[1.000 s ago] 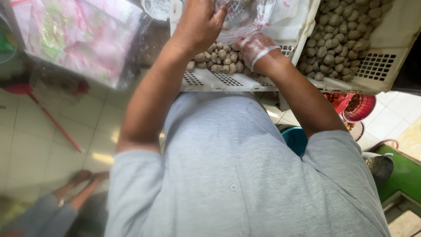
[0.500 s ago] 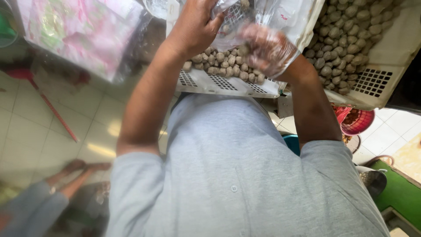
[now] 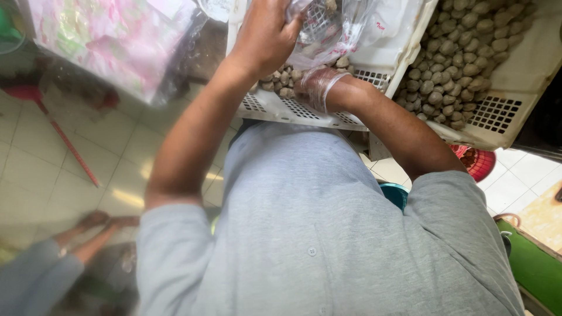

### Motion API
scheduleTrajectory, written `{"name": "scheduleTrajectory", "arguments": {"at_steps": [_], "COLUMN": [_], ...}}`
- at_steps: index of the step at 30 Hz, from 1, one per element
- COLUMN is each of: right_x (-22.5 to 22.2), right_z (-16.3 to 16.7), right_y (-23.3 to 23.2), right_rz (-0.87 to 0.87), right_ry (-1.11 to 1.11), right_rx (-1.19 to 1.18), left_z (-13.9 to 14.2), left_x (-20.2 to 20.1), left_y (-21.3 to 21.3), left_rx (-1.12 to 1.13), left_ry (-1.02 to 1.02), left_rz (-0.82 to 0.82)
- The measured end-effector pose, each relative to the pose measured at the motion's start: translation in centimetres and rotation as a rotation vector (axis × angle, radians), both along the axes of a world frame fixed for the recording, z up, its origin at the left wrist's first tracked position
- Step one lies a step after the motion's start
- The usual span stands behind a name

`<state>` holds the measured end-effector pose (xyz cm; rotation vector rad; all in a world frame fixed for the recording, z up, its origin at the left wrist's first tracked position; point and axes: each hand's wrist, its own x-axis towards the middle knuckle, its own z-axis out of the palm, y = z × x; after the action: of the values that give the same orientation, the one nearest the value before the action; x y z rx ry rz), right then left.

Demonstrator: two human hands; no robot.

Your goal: The person holds a clear plastic bag open and places round food items one at a time from a white plastic crate into the bag, occasionally reaching into adjacent crates to gather more items. They continue filling the bag and adjust the bag opening throughout the episode.

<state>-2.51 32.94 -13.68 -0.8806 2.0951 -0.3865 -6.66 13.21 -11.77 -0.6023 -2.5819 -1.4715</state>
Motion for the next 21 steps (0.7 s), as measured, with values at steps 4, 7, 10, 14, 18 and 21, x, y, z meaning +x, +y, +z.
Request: {"name": "scheduleTrajectory", "arguments": {"at_steps": [4,7,10,14,18,21], "right_x": [-0.4,-0.8,-0.8,0.2,1.2,1.0], "right_z": [2.3,3.5,3.1,1.3,-0.3,-0.6], "right_y": [1.6,4.5,6.4,6.7,4.5,2.5], "right_rz": [-0.072,-0.204,-0.584,-0.727,-0.216,-0.114], "right_ry": [-0.25,-0.364,-0.151,0.14,0.064,-0.053], "right_rx": [-0.099,-0.536,-0.665,-0.407,0.06,0.064], "left_z": [1.6,2.2,1.7,0.5,0.0,0.3], "left_x": [1.5,2.1,2.5,2.2,1.5,1.3], "left_y": [-0.3,-0.8,-0.9,-0.8,-1.0,-1.1], "left_rx": [0.127,0.176,0.195,0.163,0.221,0.275], "left_ry": [-0.143,-0.201,-0.23,-0.154,-0.178,-0.209], "left_rz": [0.03,0.037,0.002,0.027,0.04,0.022]}}
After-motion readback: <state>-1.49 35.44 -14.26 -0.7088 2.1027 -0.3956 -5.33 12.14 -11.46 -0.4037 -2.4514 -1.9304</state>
